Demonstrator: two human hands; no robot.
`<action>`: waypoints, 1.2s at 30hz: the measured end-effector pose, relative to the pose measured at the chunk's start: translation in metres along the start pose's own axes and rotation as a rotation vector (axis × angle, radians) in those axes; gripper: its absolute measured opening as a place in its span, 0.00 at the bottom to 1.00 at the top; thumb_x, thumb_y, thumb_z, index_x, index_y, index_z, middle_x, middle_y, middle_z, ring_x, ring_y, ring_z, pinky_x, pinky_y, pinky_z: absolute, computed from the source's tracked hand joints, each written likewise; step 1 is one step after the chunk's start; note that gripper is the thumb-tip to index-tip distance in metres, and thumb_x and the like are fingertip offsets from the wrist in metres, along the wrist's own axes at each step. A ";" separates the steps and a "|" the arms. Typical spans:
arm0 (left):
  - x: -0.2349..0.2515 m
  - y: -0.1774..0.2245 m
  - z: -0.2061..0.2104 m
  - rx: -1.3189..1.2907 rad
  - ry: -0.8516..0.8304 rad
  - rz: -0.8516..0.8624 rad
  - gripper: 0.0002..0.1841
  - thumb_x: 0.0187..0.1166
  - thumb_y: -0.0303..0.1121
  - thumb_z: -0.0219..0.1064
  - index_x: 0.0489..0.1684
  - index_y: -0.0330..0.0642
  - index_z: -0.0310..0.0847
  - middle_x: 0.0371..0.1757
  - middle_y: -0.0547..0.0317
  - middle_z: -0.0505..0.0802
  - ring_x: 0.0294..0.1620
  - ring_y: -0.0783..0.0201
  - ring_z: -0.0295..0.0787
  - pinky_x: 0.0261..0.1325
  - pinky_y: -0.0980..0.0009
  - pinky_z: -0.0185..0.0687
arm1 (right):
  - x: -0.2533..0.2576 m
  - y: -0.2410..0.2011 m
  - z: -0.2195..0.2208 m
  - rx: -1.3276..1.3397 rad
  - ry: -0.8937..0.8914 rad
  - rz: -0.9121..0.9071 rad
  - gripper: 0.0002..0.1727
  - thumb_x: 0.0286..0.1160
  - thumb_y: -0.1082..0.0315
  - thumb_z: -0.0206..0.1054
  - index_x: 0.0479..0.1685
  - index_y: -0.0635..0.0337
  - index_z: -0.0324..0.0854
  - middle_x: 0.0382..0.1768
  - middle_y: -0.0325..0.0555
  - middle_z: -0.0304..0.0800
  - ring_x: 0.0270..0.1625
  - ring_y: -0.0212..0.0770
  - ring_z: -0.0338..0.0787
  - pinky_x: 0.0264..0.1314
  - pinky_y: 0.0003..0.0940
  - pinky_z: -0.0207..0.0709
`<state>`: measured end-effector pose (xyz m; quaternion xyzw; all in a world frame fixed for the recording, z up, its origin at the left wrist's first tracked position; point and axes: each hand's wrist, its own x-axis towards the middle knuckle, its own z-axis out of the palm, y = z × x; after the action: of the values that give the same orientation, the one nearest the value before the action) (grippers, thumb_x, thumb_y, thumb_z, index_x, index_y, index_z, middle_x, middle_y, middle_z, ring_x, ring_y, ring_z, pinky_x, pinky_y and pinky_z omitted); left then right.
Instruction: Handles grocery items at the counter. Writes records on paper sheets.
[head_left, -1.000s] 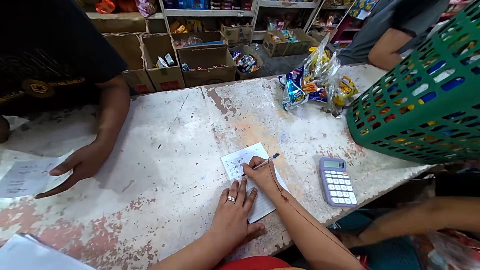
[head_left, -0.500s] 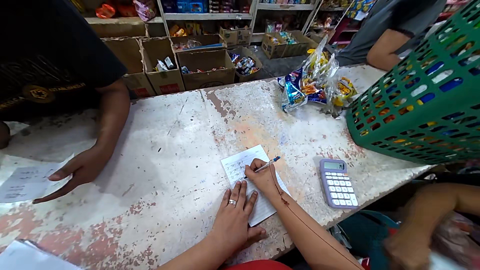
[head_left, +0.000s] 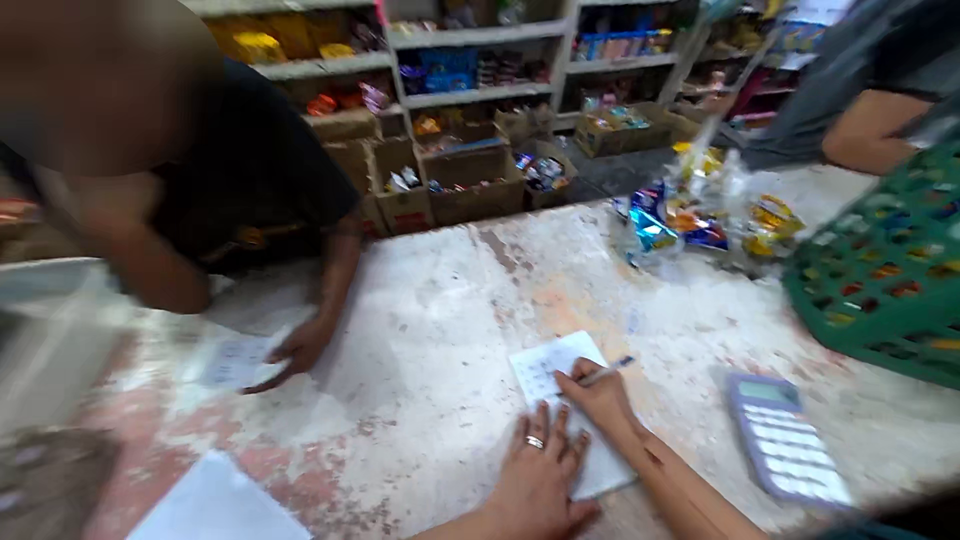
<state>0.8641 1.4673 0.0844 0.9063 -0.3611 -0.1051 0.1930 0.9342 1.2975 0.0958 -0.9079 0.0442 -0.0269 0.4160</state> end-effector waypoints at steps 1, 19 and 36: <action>-0.002 -0.001 0.000 -0.005 0.006 0.001 0.41 0.79 0.66 0.58 0.90 0.52 0.64 0.93 0.41 0.61 0.93 0.34 0.50 0.87 0.32 0.48 | 0.001 0.004 0.002 0.086 0.054 -0.016 0.16 0.71 0.60 0.75 0.26 0.65 0.80 0.21 0.38 0.79 0.26 0.28 0.77 0.35 0.29 0.73; 0.001 0.003 0.002 -0.064 -0.042 -0.041 0.44 0.79 0.57 0.65 0.93 0.43 0.55 0.93 0.31 0.55 0.95 0.39 0.44 0.92 0.42 0.43 | 0.009 0.020 0.003 0.398 0.216 -0.002 0.19 0.89 0.56 0.56 0.33 0.58 0.85 0.27 0.29 0.87 0.27 0.18 0.81 0.30 0.16 0.74; 0.003 0.004 0.009 0.124 0.010 -0.016 0.56 0.69 0.81 0.48 0.90 0.42 0.62 0.92 0.32 0.60 0.92 0.33 0.53 0.88 0.38 0.53 | 0.005 0.000 0.005 0.312 -0.043 0.028 0.18 0.73 0.64 0.75 0.17 0.54 0.75 0.14 0.28 0.78 0.19 0.19 0.77 0.28 0.17 0.72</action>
<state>0.8612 1.4602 0.0780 0.9199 -0.3587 -0.0795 0.1373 0.9401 1.3012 0.0926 -0.8319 0.0433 -0.0080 0.5531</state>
